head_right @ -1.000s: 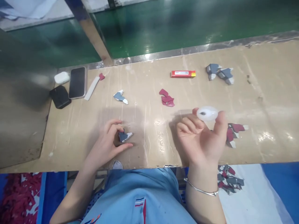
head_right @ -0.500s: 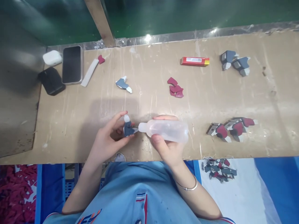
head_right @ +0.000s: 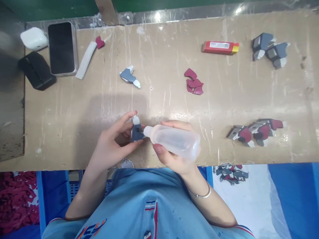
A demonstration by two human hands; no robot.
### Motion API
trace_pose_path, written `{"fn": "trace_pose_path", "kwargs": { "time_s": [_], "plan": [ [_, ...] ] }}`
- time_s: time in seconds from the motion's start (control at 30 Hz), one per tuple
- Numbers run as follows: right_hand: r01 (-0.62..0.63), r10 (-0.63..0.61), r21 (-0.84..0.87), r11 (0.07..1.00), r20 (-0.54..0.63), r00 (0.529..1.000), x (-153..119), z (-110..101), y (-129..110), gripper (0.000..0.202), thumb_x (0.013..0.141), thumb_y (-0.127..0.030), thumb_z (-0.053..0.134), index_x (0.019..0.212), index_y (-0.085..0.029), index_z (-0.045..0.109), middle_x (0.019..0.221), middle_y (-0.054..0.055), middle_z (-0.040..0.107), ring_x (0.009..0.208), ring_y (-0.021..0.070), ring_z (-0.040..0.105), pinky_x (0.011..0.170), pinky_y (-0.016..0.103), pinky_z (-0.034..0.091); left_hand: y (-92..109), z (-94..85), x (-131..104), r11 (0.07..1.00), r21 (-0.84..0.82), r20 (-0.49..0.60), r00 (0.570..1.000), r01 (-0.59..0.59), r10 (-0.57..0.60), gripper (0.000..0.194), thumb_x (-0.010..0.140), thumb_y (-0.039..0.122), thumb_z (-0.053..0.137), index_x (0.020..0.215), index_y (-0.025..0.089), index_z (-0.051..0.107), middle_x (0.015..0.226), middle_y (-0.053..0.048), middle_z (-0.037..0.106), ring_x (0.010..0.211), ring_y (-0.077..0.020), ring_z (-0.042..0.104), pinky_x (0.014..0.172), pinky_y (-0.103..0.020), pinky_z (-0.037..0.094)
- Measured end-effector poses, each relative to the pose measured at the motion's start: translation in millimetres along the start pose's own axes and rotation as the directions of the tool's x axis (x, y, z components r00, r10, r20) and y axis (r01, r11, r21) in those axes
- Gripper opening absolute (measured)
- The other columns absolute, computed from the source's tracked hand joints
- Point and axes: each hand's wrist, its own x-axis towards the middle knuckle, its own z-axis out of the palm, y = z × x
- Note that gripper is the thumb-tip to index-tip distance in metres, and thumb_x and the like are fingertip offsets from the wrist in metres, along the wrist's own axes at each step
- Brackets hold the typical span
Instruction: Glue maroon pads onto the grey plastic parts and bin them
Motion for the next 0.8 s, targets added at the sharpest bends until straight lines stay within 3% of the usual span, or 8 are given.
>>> {"fn": "trace_pose_path", "kwargs": {
  "time_s": [0.23,0.57,0.8],
  "plan": [
    [0.043,-0.043,0.009,0.999,0.016,0.999,0.0,-1.2,-2.9,0.035,0.099,-0.056,0.073,0.113,-0.025,0.075,0.091,0.006,0.077,0.074,0.0229,0.077,0.058,0.036,0.065,-2.6,0.0,1.0,0.999,0.014,-0.014,0.999,-0.039,0.039,0.069,0.086,0.013,0.079,0.15,0.033,0.063,0.113,0.001,0.083,0.079,-0.0148,0.071,0.076,-0.028,0.059],
    [0.029,-0.044,0.153,0.988,0.096,0.994,-4.9,0.0,-4.9,0.033,0.1,-0.056,0.069,0.118,-0.027,0.073,0.086,0.005,0.076,0.067,0.0222,0.075,0.052,0.037,0.062,-2.3,0.6,-0.6,0.998,0.012,-0.009,0.998,-0.058,0.059,0.075,0.081,0.006,0.074,0.15,0.033,0.063,0.112,0.001,0.083,0.083,-0.0165,0.073,0.077,-0.03,0.061],
    [0.023,-0.018,0.096,0.995,-0.047,0.999,-5.6,-2.7,-2.3,0.034,0.097,-0.053,0.075,0.115,-0.025,0.077,0.083,0.004,0.072,0.067,0.0212,0.071,0.054,0.036,0.059,-2.6,3.1,-2.3,0.997,0.023,-0.046,0.996,-0.073,0.074,0.068,0.086,0.012,0.079,0.149,0.032,0.065,0.113,-0.001,0.084,0.082,-0.0171,0.074,0.081,-0.032,0.065]
  ]
}}
